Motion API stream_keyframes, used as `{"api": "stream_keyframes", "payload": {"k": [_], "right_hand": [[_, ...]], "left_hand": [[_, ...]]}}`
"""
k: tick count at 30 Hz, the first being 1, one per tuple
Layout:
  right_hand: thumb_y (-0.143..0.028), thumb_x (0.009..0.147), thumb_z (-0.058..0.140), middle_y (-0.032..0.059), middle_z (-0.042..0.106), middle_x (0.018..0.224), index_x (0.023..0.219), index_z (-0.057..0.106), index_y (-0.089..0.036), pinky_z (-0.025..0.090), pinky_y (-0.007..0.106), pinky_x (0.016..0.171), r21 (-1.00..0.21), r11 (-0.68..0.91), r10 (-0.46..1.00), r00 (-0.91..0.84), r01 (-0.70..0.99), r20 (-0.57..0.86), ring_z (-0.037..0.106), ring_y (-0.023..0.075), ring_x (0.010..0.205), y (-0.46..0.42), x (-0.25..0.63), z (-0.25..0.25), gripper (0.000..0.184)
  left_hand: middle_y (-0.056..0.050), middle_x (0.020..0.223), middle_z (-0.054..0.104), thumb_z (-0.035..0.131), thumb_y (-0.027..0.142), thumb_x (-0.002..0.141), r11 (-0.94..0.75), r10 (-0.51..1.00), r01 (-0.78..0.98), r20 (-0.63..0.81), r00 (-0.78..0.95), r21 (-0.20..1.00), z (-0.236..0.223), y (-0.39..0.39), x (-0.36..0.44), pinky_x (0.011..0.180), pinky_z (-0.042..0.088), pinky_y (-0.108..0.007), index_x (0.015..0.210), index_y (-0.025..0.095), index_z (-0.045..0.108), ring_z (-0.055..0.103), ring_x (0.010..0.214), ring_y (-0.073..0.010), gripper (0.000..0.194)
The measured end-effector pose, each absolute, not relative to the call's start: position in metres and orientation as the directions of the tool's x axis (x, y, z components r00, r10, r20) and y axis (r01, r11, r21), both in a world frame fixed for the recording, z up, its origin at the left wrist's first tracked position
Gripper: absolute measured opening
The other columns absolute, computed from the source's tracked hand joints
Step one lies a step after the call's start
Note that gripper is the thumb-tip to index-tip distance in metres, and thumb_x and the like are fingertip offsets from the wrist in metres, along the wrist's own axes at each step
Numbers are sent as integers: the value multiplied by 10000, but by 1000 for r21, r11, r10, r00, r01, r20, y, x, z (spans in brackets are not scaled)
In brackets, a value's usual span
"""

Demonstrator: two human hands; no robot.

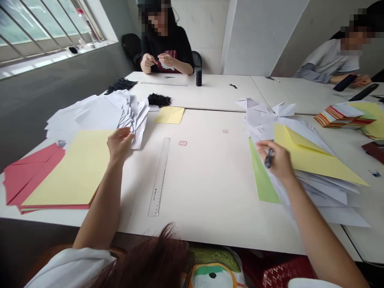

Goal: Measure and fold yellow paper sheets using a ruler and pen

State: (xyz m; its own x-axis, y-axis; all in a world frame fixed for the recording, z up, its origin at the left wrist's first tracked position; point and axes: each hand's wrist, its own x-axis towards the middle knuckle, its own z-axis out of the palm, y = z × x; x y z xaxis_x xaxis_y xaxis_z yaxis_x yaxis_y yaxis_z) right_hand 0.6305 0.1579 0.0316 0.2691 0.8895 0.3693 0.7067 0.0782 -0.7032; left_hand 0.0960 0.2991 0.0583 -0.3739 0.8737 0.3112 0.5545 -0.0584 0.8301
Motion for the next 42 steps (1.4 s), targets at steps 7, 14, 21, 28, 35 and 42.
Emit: {"api": "stream_keyframes", "payload": {"k": [7,14,21,28,35,42], "right_hand": [[-358,930,612,70,732,1194,1124,688,-250,506,455,1008,-759,323,946,-186,566,265,679,257,1112,144,472,9,235],[-230,938,578,59,723,1241,1109,655,-262,527,483,923,-737,498,859,-374,456,349,680,235,946,141,391,11,190],[-155,913,567,80,737,1190,1115,638,-241,518,468,930,-692,598,784,-473,404,402,679,227,914,148,344,9,231],[-202,927,561,124,702,1252,1180,636,-228,462,495,1052,-672,643,738,-533,368,415,605,269,1242,153,312,3,266],[-515,893,635,63,728,1071,1142,628,-231,554,385,898,-987,144,959,-234,-78,158,703,228,1007,193,316,20,377],[-582,813,684,25,692,871,918,649,-207,539,318,761,-969,145,987,99,-202,127,657,193,826,218,353,28,390]], "left_hand": [[-285,1488,376,791,406,652,429,845,748,68,-530,507,66,284,36,1110,312,-630,1424,74,463,300,1405,-480,902],[-222,1374,522,827,373,599,430,838,717,52,-542,548,64,282,22,1089,376,-595,1179,174,595,430,1352,-436,655],[-58,824,585,690,203,684,389,795,680,146,-589,622,68,277,30,918,474,-517,858,177,690,595,895,-287,176],[-30,728,571,647,196,743,327,732,703,301,-611,632,75,280,46,876,464,-459,804,176,677,598,819,-257,71],[-32,841,718,628,213,812,39,827,799,430,-363,599,80,262,141,822,493,-366,998,232,708,683,812,-232,203],[-58,1076,745,583,206,877,-366,917,749,349,191,552,57,215,248,832,516,-348,1347,247,533,697,1023,-230,474]]}}
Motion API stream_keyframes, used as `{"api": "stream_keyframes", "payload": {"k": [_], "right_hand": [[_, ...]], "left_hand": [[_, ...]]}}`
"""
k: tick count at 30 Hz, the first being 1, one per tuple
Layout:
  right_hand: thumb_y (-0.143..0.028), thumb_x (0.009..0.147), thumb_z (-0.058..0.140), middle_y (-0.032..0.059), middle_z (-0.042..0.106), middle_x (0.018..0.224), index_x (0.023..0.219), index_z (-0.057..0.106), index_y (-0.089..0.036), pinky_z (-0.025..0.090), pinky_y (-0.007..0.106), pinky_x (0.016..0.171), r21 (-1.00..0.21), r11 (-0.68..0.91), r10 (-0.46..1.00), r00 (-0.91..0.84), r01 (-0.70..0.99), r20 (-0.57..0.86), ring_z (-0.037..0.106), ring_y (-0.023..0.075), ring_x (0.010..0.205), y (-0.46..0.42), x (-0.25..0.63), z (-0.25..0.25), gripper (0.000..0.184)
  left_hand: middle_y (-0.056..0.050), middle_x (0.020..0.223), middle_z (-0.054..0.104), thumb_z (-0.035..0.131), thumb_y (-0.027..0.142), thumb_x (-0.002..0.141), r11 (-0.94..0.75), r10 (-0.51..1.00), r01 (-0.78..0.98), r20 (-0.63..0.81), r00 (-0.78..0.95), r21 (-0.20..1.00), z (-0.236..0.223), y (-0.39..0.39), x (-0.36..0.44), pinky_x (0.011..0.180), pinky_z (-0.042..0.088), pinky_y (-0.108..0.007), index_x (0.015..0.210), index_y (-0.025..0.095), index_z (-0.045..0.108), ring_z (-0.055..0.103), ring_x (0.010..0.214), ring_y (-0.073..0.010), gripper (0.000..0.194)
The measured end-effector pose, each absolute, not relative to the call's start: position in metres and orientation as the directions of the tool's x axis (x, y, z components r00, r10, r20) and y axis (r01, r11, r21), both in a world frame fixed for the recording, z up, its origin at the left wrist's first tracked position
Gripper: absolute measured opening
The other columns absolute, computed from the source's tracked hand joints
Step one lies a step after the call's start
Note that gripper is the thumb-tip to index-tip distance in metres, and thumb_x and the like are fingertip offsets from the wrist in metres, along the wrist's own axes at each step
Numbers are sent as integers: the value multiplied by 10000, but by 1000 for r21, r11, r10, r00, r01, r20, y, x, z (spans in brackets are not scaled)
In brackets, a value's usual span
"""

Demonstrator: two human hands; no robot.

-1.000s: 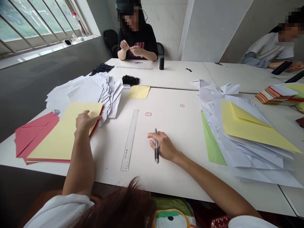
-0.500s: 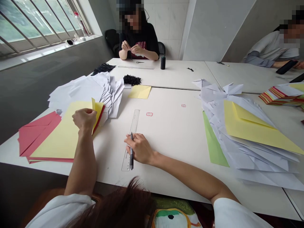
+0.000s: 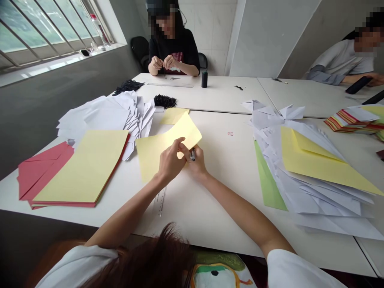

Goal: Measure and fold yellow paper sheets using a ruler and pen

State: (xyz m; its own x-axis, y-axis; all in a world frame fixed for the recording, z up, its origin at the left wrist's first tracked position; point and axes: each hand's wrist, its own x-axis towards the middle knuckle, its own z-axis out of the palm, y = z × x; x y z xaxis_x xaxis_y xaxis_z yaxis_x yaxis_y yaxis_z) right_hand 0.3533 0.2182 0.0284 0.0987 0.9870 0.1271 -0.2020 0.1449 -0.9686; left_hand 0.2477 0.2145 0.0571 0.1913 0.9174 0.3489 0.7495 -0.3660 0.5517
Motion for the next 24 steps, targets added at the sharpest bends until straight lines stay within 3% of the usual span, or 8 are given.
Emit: {"api": "stream_keyframes", "payload": {"k": [4,8,10,12,16,20,24], "right_hand": [[-549,786,702,56,738,1028,1030,676,-212,555,338,741,-968,51,981,196,-245,2,687,221,907,223,390,14,416],[-511,646,822,95,768,998,950,714,-175,568,376,737,-977,-2,973,226,-211,-51,711,263,899,233,447,7,466],[-492,598,864,99,775,977,920,736,-171,569,381,738,-988,-31,977,203,-151,-61,716,268,886,234,477,7,472],[-471,575,890,105,779,970,889,756,-169,569,395,786,-996,-38,978,202,-82,-54,717,270,893,232,501,7,456],[-526,619,859,102,773,937,894,766,-172,559,391,731,-999,-50,989,137,7,-49,708,261,821,224,519,4,458],[-596,686,783,23,672,687,692,660,-186,416,299,560,-954,35,990,117,297,73,581,180,618,219,514,4,428],[-634,770,692,-28,485,534,603,467,-217,272,278,545,-715,65,968,130,696,214,414,134,531,215,509,2,502]], "left_hand": [[-37,1159,738,612,347,898,-479,878,609,330,348,633,53,215,244,956,519,-358,1419,265,486,687,1104,-213,542],[-70,1215,718,601,393,897,-395,915,627,349,202,671,58,237,214,943,534,-336,1229,213,650,702,1044,-204,381],[-79,1224,709,552,356,913,-261,948,748,309,79,610,57,249,197,922,527,-342,1179,201,675,691,1051,-214,331],[-101,1225,701,543,360,909,-115,973,878,231,5,465,53,257,186,882,517,-372,1190,201,674,669,1080,-258,348],[-146,1018,722,619,393,844,-34,992,945,125,-7,325,44,259,185,723,480,-384,991,212,724,637,1056,-349,256],[-130,862,709,591,318,844,-31,996,960,86,7,277,44,256,200,694,437,-381,917,230,722,642,966,-337,174],[-138,880,717,553,189,817,-10,998,960,63,-8,279,48,256,207,728,421,-406,947,216,726,651,928,-343,218]]}}
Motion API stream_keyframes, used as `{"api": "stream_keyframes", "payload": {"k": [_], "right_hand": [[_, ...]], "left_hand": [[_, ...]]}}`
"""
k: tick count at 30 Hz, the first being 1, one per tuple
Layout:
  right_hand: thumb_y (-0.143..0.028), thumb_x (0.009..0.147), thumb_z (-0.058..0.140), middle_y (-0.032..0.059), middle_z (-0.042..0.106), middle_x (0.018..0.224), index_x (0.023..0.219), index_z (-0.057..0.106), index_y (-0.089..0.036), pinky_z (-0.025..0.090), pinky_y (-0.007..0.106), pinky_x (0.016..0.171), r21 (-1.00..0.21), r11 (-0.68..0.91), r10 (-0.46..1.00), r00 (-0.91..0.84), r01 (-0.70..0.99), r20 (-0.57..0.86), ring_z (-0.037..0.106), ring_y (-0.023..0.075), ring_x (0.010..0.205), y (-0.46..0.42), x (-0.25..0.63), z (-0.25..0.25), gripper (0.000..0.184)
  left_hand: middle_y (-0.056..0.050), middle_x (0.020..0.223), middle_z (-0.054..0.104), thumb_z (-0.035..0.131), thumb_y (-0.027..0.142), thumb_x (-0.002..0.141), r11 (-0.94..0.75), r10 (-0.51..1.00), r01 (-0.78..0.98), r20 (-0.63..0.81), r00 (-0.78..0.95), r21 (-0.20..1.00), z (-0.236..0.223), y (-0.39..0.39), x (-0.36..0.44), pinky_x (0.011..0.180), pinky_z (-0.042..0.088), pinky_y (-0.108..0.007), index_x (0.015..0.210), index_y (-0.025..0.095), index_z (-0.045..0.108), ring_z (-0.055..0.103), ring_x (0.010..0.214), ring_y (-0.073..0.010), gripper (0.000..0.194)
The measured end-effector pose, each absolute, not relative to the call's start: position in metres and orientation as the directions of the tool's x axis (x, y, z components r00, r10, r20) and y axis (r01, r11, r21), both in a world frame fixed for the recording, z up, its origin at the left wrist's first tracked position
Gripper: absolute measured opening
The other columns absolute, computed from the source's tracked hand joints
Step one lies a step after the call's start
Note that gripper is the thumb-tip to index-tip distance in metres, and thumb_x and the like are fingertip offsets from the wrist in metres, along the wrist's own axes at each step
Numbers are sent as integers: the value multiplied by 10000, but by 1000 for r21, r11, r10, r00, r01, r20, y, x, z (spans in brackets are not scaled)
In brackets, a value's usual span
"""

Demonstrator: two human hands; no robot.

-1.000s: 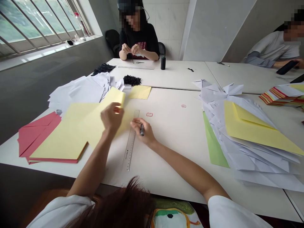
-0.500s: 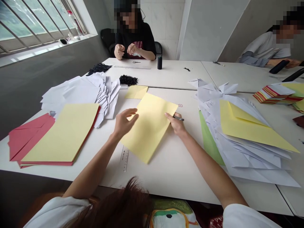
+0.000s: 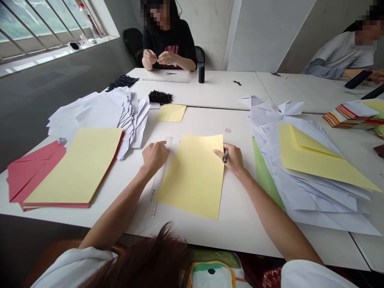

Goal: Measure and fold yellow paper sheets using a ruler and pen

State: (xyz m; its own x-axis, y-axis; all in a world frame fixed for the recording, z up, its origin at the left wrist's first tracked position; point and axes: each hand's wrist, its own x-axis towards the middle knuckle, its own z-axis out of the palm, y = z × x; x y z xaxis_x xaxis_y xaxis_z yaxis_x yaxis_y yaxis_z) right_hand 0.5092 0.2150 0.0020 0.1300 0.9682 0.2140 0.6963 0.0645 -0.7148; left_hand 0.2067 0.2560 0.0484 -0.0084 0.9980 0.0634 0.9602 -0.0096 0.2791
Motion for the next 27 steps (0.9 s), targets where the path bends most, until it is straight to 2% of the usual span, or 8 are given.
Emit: {"api": "stream_keyframes", "payload": {"k": [4,7,10,13,16,18,23,27], "right_hand": [[-688,800,643,11,572,607,805,560,-235,268,289,574,-432,-52,937,193,900,290,478,188,561,213,511,-5,460],[-661,826,643,97,680,786,1106,609,-217,346,321,638,-335,-84,901,215,939,377,596,276,733,213,512,-8,526],[-556,862,664,194,710,1073,1301,562,-170,421,412,785,-263,-6,860,139,965,491,612,348,962,212,510,-8,594],[-437,909,644,204,631,1345,1309,574,-159,426,482,931,-232,211,831,-49,950,554,588,350,1099,207,501,-6,492],[-347,940,612,161,640,1363,1219,628,-171,437,474,999,-256,454,807,-273,854,523,599,305,1122,199,484,-5,330],[-321,946,606,151,669,1325,1160,655,-176,456,467,995,-281,529,800,-359,801,480,609,291,1106,193,472,-6,264],[-322,971,558,153,688,1287,1062,682,-188,501,487,927,-366,495,847,-344,788,405,613,304,1077,182,449,-7,204],[-459,974,548,116,717,1193,1081,681,-229,525,463,929,-685,368,922,-151,629,357,661,282,1056,175,440,6,285]], "left_hand": [[-148,940,721,575,132,765,29,998,947,42,-45,321,50,260,204,750,426,-412,974,205,716,651,954,-358,263],[-143,1026,726,617,128,720,50,998,919,16,-61,391,50,264,198,767,441,-410,1084,199,699,632,1032,-366,380],[-121,1051,726,675,150,663,60,998,872,-24,-56,485,48,269,189,782,458,-386,1131,193,695,620,1066,-341,470],[-87,913,723,736,211,625,86,995,804,-90,-40,589,47,274,176,721,468,-344,1002,197,739,645,942,-290,377],[-57,723,675,805,295,568,144,984,713,-178,-27,686,50,278,160,600,443,-314,769,201,750,621,717,-229,228],[-44,644,640,831,348,543,180,975,627,-221,-12,758,57,280,147,563,433,-297,698,191,740,578,617,-184,239],[-60,743,665,778,488,639,164,986,321,-164,-26,933,75,281,129,614,490,-243,816,147,724,567,616,-101,388],[-63,793,700,844,441,642,139,990,-2,-139,-22,990,76,270,155,689,537,-230,886,131,719,615,646,-89,414]]}}
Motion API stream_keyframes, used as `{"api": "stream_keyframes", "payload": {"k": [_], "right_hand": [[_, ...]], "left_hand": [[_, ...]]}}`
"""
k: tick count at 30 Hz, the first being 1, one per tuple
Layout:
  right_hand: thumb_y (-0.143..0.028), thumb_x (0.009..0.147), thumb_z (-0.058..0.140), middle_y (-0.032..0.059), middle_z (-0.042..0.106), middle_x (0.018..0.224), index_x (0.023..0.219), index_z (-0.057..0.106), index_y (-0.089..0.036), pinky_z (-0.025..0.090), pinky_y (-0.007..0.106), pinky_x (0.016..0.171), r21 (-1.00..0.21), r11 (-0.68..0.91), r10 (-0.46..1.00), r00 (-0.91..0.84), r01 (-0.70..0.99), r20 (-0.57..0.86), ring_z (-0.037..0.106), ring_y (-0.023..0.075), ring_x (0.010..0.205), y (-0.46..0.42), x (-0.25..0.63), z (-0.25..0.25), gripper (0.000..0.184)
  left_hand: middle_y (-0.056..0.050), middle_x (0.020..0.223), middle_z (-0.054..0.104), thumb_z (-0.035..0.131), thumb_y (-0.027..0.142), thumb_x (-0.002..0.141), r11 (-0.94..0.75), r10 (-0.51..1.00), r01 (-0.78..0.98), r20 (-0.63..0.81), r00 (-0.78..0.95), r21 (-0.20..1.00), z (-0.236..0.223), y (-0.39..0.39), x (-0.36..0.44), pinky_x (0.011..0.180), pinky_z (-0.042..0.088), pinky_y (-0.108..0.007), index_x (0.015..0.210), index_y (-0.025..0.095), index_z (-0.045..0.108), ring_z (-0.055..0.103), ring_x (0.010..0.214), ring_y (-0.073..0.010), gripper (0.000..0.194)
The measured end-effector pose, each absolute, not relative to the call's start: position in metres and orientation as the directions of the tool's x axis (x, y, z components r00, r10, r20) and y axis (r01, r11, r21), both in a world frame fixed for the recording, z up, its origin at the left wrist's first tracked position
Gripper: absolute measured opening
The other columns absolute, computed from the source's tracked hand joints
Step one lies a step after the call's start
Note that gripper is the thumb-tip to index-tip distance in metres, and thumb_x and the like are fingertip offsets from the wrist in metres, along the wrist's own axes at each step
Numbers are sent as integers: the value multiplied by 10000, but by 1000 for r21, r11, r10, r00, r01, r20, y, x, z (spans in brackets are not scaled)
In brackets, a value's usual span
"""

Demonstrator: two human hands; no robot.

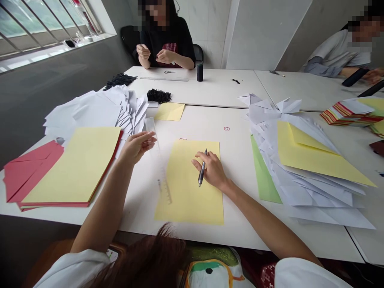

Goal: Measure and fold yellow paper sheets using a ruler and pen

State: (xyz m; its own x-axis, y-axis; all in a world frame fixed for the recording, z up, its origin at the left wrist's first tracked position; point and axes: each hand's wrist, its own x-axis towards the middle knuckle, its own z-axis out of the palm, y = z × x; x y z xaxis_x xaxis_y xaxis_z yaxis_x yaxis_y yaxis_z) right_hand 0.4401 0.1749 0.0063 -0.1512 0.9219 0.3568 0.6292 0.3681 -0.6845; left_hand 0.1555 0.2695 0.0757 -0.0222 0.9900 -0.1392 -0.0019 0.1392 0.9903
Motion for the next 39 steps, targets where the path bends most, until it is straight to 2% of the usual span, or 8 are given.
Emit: {"api": "stream_keyframes", "payload": {"k": [4,9,13,16,20,25,33,39], "right_hand": [[-547,950,561,79,752,1061,1078,682,-230,557,400,901,-967,143,981,-160,208,111,718,246,1000,172,442,26,363],[-475,777,796,82,770,903,1168,651,-177,592,395,785,-993,-50,955,-286,104,-78,729,213,747,170,454,35,513],[-439,793,781,64,753,838,1129,675,-179,604,345,719,-989,20,982,-186,149,-8,733,216,804,172,468,35,438],[-452,768,798,15,669,660,1122,690,-189,540,267,520,-969,86,995,-62,230,74,716,224,762,175,479,33,454],[-495,713,833,28,705,787,1157,696,-243,400,257,388,-910,168,986,-51,379,160,540,129,508,177,486,23,528],[-552,768,772,45,737,915,1152,700,-263,421,314,487,-782,279,960,-185,557,211,426,99,456,174,481,13,486],[-491,898,641,48,758,985,1253,665,-298,502,386,684,-491,473,879,-351,732,323,581,191,597,181,480,17,405],[-473,862,692,49,735,1183,1266,661,-278,548,404,850,-487,537,843,-420,688,337,704,240,890,190,496,6,450]], "left_hand": [[-81,827,733,860,427,679,170,984,-128,-162,72,977,66,251,198,797,575,-284,905,128,710,716,759,-158,403],[-98,933,741,783,446,773,151,987,-181,-137,88,972,55,238,227,920,564,-349,963,128,673,743,884,-207,386],[-156,1149,707,581,527,912,-6,982,306,-52,181,952,58,210,239,971,529,-413,1096,126,658,686,1080,-274,448],[-239,1420,542,583,477,922,-225,953,744,-15,302,630,64,170,253,1113,396,-519,1279,89,584,476,1363,-381,527],[-274,1560,343,538,507,939,-231,938,900,-160,307,370,56,121,276,1140,306,-636,1425,104,458,328,1451,-446,637],[-303,1625,169,521,416,949,-256,941,889,-111,318,379,30,97,290,1194,157,-676,1474,77,380,113,1529,-456,641],[-270,1651,131,534,428,948,-280,928,852,-103,358,443,24,97,289,1228,106,-631,1501,112,363,64,1549,-410,659],[-272,1651,126,593,414,928,-396,859,787,-113,499,472,29,107,271,1242,96,-601,1488,122,407,62,1554,-386,658]]}}
